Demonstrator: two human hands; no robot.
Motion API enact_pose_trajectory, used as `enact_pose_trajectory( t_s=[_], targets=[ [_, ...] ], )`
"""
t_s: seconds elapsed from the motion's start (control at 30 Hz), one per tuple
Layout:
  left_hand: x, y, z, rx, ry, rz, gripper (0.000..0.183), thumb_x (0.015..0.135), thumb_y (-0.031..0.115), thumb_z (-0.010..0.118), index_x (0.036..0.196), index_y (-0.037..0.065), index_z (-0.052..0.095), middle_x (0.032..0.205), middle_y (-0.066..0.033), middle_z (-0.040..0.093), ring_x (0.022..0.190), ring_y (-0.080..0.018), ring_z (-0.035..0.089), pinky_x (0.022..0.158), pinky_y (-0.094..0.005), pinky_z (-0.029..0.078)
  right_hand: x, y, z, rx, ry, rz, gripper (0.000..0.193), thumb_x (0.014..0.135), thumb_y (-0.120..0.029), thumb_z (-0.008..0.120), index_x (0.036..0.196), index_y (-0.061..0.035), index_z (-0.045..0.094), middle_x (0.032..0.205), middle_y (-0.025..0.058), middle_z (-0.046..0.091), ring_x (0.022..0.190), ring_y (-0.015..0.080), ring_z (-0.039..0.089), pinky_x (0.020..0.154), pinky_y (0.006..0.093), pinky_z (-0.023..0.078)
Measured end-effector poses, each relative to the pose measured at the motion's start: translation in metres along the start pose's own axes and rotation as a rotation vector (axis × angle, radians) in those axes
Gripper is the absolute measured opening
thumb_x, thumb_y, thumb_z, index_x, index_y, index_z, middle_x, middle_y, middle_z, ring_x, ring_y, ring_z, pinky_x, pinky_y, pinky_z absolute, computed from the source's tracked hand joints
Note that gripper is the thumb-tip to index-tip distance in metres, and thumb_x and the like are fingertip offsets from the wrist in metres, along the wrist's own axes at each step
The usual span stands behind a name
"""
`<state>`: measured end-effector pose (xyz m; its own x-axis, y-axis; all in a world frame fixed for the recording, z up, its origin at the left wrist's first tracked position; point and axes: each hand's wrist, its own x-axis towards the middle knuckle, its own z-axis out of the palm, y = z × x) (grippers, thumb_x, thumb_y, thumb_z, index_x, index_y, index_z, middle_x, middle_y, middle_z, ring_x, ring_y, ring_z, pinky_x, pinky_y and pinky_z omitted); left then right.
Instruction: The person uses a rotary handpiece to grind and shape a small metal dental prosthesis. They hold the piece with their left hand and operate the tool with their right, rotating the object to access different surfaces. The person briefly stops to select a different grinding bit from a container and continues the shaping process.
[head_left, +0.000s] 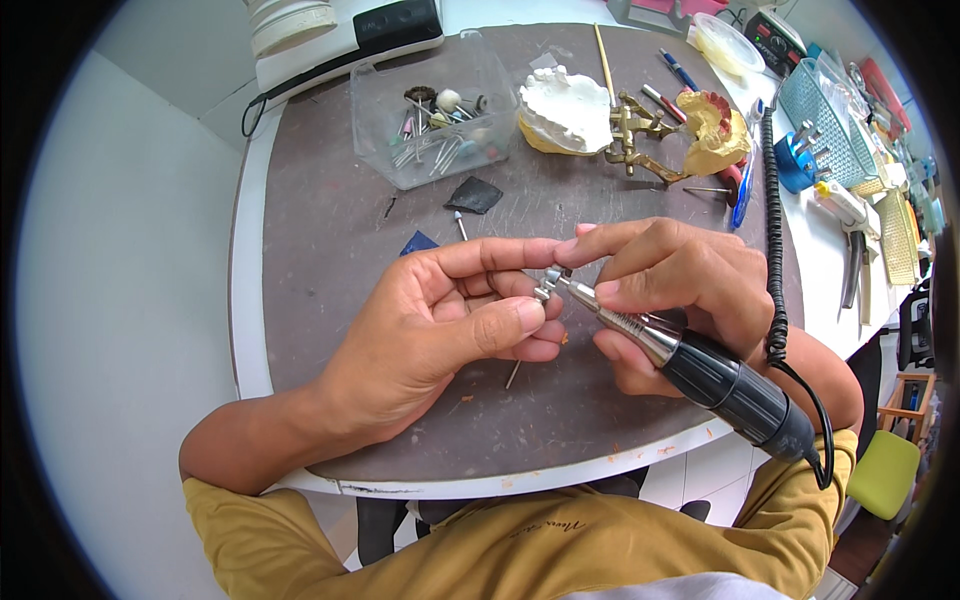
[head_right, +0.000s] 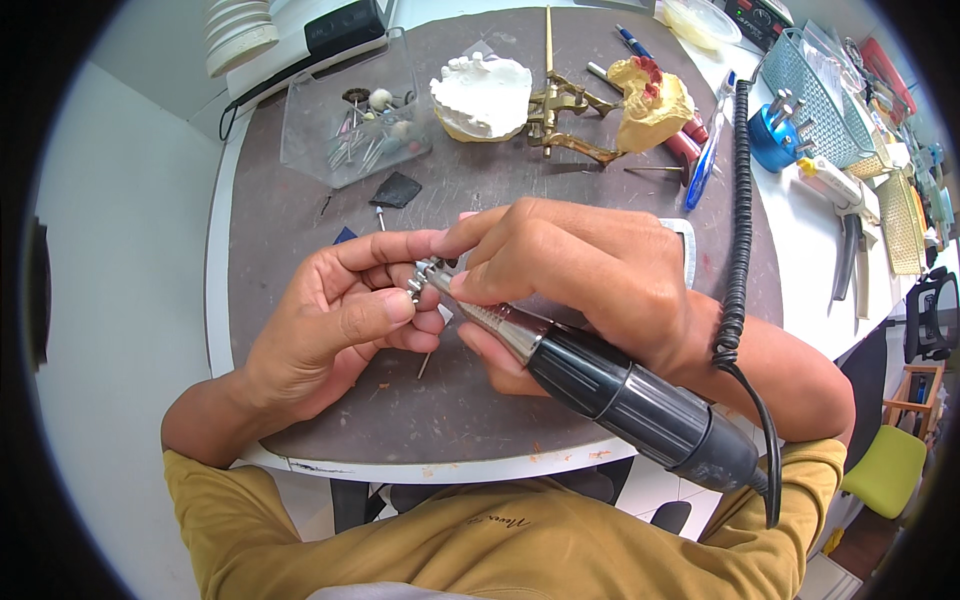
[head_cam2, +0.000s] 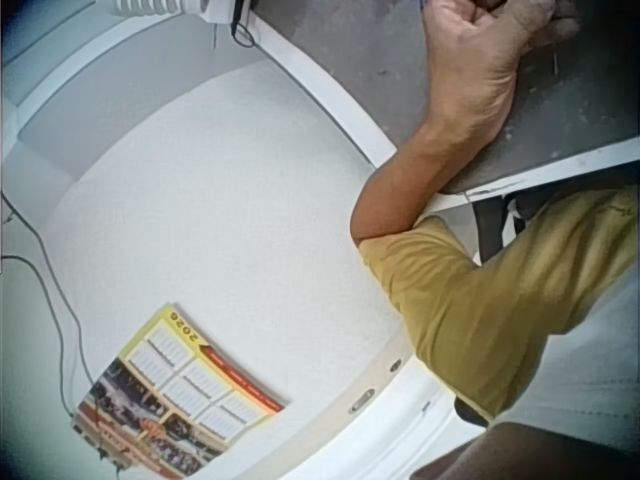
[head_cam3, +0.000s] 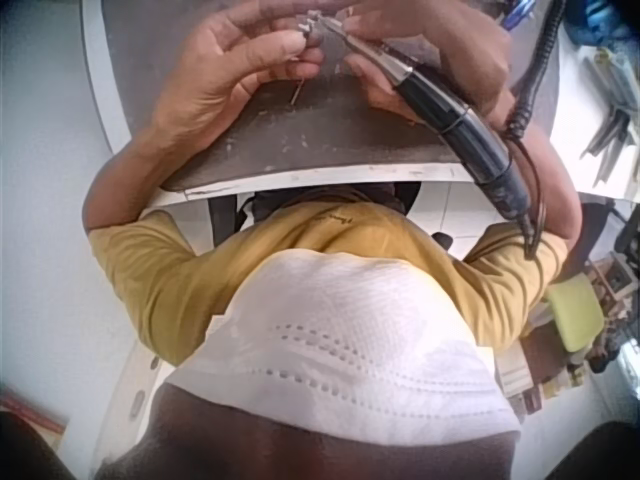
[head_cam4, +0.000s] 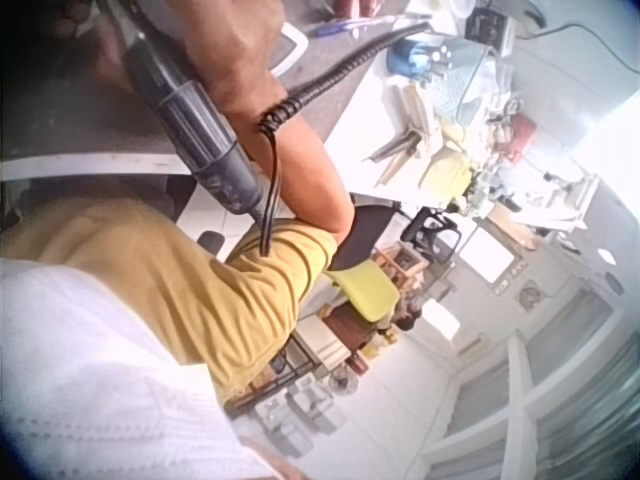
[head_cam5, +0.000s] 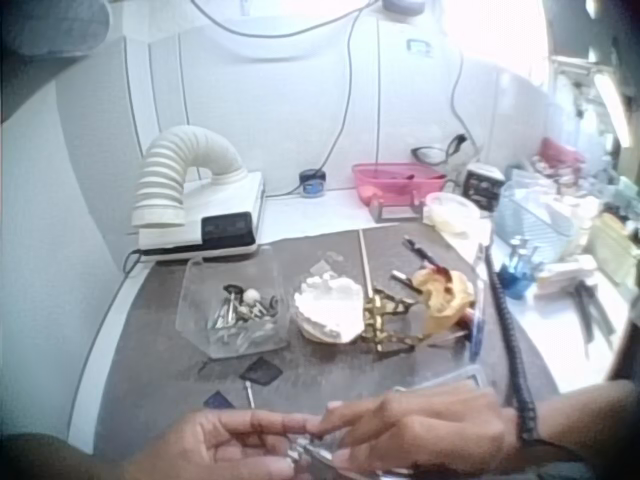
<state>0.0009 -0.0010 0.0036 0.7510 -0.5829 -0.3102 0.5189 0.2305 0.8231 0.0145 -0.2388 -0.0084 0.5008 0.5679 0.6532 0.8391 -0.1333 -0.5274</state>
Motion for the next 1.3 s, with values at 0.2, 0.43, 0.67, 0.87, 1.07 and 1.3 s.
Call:
enact_pose_trajectory(
  t_s=[0.2, 0.43, 0.67, 0.87, 1.07, 1.3],
  targets=[
    [-0.0001, 0.0008, -0.0009, -0.006, -0.013, -0.01, 0.051, 0.093, 0.01, 0.065, 0.138, -0.005, 0.048, 0.104, -0.0071, 0.062, 0.096, -0.0139, 0.067, 0.088, -0.0288, 0.059, 0.0047, -0.0027, 0.0031, -0.015, 0.064, -0.014, 0.026, 0.069, 0.006, 0.076, 0.09, 0.0, 0.063, 0.082, 0.0122, 0.067, 0.085, 0.0318, 0.074, 0.076, 0.0381, 0.062],
    [-0.0003, -0.0018, -0.0012, -0.015, -0.004, 0.011, 0.053, 0.092, 0.009, 0.067, 0.139, -0.004, 0.046, 0.104, -0.0076, 0.062, 0.096, -0.0143, 0.067, 0.088, -0.0289, 0.059, -0.0001, -0.0049, -0.0033, 0.007, -0.005, 0.031, 0.032, 0.077, 0.0, 0.077, 0.102, -0.0039, 0.058, 0.087, 0.0134, 0.065, 0.101, 0.0392, 0.07, 0.091, 0.0524, 0.056],
    [-0.0001, -0.0035, -0.0033, -0.004, -0.016, 0.016, 0.054, 0.091, 0.007, 0.069, 0.139, -0.003, 0.047, 0.104, -0.007, 0.06, 0.095, -0.014, 0.067, 0.087, -0.0289, 0.059, 0.005, -0.005, 0.0022, 0.013, 0.059, -0.001, 0.026, 0.068, 0.005, 0.077, 0.09, -0.0001, 0.064, 0.081, 0.0122, 0.067, 0.084, 0.0312, 0.073, 0.078, 0.0391, 0.062],
    [0.0001, -0.0036, -0.0034, -0.003, -0.018, 0.01, 0.05, 0.091, 0.007, 0.068, 0.137, -0.003, 0.048, 0.103, -0.0067, 0.06, 0.095, -0.0137, 0.066, 0.087, -0.0287, 0.059, 0.0052, -0.007, 0.0012, -0.032, 0.026, 0.014, 0.027, 0.068, 0.004, 0.079, 0.09, -0.0013, 0.064, 0.082, 0.0113, 0.067, 0.089, 0.0312, 0.073, 0.077, 0.0379, 0.062],
    [-0.0009, -0.0021, -0.003, -0.009, -0.01, -0.013, 0.049, 0.091, 0.007, 0.068, 0.136, -0.003, 0.049, 0.108, -0.0081, 0.06, 0.095, -0.0138, 0.066, 0.087, -0.0285, 0.059, 0.0043, -0.0059, 0.0032, -0.025, 0.032, 0.03, 0.027, 0.068, 0.002, 0.08, 0.089, -0.0016, 0.065, 0.084, 0.0117, 0.068, 0.09, 0.0313, 0.073, 0.076, 0.0376, 0.062],
    [-0.0007, -0.0026, -0.003, -0.008, -0.005, -0.008, 0.05, 0.091, 0.007, 0.068, 0.136, -0.003, 0.048, 0.111, -0.0086, 0.059, 0.095, -0.0136, 0.066, 0.087, -0.0285, 0.058, 0.004, -0.0063, 0.003, -0.028, 0.037, 0.031, 0.025, 0.069, 0.003, 0.079, 0.089, -0.0021, 0.065, 0.084, 0.0119, 0.068, 0.089, 0.0316, 0.073, 0.075, 0.0374, 0.062]
  ],
)
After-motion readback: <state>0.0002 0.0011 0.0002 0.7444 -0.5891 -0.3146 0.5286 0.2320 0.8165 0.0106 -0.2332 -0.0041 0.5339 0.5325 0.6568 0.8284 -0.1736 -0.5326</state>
